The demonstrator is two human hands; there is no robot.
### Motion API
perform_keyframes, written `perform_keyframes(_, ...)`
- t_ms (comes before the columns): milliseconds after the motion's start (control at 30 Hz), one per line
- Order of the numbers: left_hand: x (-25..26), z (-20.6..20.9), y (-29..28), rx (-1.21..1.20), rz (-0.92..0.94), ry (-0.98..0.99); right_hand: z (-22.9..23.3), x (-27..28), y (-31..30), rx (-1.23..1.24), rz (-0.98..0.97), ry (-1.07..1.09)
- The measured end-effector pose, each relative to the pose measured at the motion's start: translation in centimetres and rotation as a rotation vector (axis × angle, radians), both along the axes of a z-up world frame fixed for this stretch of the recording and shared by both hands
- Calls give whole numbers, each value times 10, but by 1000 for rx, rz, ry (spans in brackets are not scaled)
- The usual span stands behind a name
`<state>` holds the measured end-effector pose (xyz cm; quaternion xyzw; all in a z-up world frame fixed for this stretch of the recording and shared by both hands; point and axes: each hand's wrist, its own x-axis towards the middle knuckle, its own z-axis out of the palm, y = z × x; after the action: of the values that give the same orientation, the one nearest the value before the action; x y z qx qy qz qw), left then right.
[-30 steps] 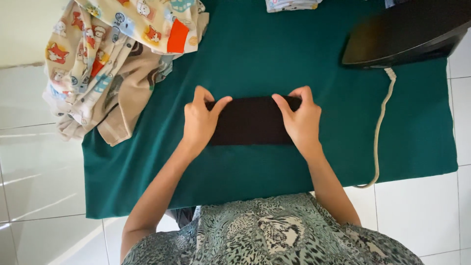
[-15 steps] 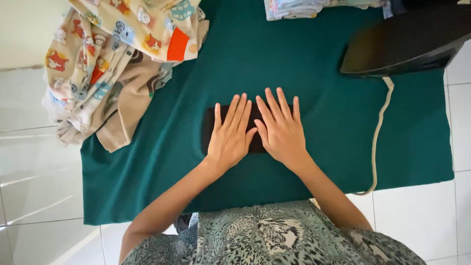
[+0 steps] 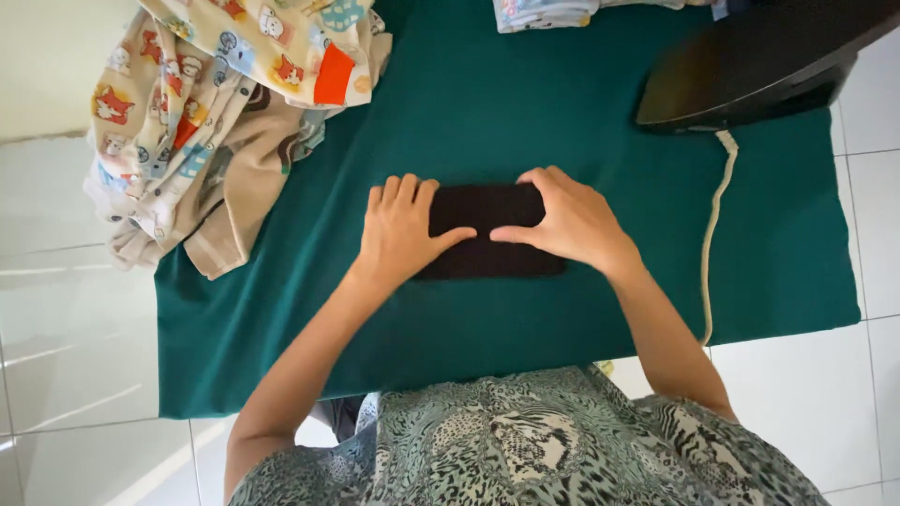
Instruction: Ironing and folding children's clothes on a green mat on the floor.
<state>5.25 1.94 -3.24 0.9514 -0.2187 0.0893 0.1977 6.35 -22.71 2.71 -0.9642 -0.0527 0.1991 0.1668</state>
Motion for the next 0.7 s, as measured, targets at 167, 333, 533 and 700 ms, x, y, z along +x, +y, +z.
perform_keyframes(167, 19, 7, 11, 74, -120, 145, -22, 10, -24, 53, 153, -17)
perform_keyframes(333, 30, 26, 30, -157, -265, 498, -43, 13, -49, 349, 346, -15)
perform_keyframes(533, 26, -17, 26, -913, 124, 639, -46, 9, -44, 1026, -202, 106)
perform_keyframes(700, 3, -63, -13, -949, 295, 179, -45, 3, -21, 585, -398, -213)
